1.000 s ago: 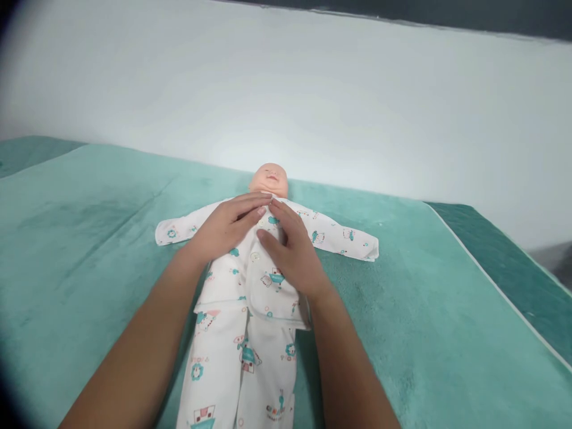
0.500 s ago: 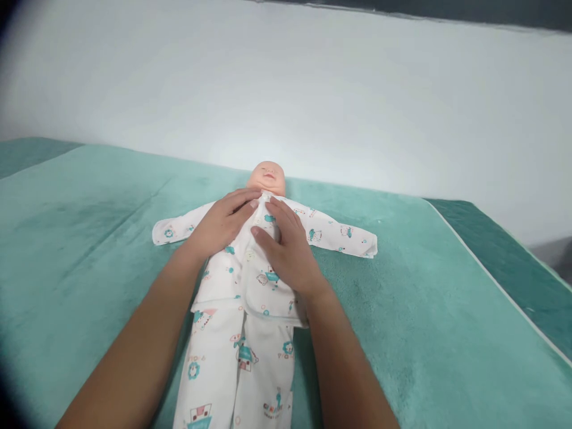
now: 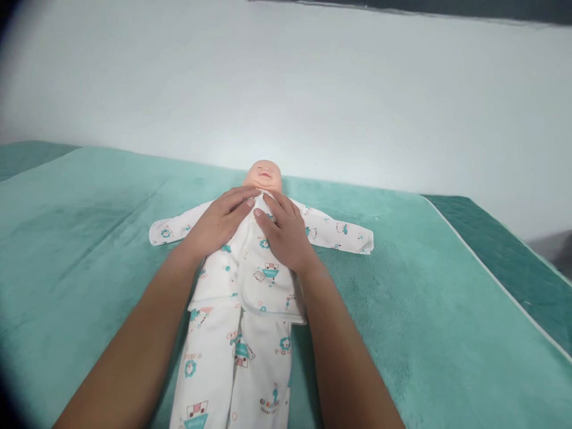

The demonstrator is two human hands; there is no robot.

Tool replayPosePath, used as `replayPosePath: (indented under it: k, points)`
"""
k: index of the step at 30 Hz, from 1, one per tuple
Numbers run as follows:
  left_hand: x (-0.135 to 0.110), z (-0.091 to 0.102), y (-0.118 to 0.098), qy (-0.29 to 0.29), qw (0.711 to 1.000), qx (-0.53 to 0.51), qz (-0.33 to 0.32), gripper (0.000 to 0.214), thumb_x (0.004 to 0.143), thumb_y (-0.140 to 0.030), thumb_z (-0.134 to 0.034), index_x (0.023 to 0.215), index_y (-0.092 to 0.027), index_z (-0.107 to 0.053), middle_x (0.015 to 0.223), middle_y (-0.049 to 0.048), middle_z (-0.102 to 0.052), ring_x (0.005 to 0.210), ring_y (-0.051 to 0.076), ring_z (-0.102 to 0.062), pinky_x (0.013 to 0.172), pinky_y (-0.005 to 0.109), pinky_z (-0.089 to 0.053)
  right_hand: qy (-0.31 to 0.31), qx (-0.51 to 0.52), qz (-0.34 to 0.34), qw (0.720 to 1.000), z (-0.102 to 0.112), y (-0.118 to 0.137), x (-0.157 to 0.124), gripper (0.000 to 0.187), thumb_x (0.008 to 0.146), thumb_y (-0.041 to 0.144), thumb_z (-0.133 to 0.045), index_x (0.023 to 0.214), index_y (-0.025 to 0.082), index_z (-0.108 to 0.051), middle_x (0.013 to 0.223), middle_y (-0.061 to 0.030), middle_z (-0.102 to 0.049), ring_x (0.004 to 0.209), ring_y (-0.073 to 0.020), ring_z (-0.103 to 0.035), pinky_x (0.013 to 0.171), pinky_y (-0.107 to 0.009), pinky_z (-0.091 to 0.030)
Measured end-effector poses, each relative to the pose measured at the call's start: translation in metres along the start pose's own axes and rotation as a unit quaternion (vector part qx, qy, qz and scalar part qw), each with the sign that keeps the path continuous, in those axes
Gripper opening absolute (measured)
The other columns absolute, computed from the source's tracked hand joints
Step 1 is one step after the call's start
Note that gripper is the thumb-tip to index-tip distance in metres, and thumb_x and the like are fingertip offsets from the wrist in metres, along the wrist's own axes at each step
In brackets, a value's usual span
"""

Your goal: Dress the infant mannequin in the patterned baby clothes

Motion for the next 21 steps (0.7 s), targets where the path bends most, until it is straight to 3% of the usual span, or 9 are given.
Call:
replayPosePath:
  k: [7,11,21]
  points:
    - [-0.0007,-0.0002,0.0013,-0.013,1.0,-0.007,-0.003,0.039,0.099,-0.038,-0.039,0.129,-0.026,-0.061,0.142,-0.0001,-0.056,0.134,0.018,-0.049,0.117,0.034,-0.035,-0.077,0.087,0.02,0.993,0.0023,0.0012,-0.0079,0.032,0.094,0.041,-0.054,0.123,0.032,-0.061,0.144,-0.0022,-0.051,0.138,-0.0211,-0.042,0.118,-0.044,-0.033]
    - [-0.0003,-0.0004,0.0028,-0.016,1.0,-0.008,-0.005,0.038,0.099,-0.037,-0.039,0.127,-0.026,-0.063,0.141,0.0002,-0.057,0.133,0.018,-0.049,0.117,0.033,-0.035,-0.09,0.097,0.032,0.991,0.0024,0.0036,-0.0104,0.027,0.094,0.038,-0.053,0.119,0.031,-0.062,0.14,-0.0034,-0.054,0.134,-0.0203,-0.046,0.113,-0.042,-0.039]
    - [-0.0001,-0.0011,0.0038,-0.018,1.0,-0.009,0.005,0.039,0.098,-0.037,-0.038,0.124,-0.026,-0.065,0.142,0.0005,-0.057,0.133,0.02,-0.05,0.116,0.036,-0.036,-0.046,-0.005,0.035,0.998,0.0026,0.0011,-0.0019,0.037,0.096,0.045,-0.048,0.13,0.034,-0.061,0.145,-0.0027,-0.051,0.138,-0.024,-0.041,0.119,-0.05,-0.03]
Point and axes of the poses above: each hand's wrist, its own x-axis towards the middle knuckle, its own z-axis out of the back of the hand, y = z × x, the point moved 4 cm from there along x, towards the middle knuckle
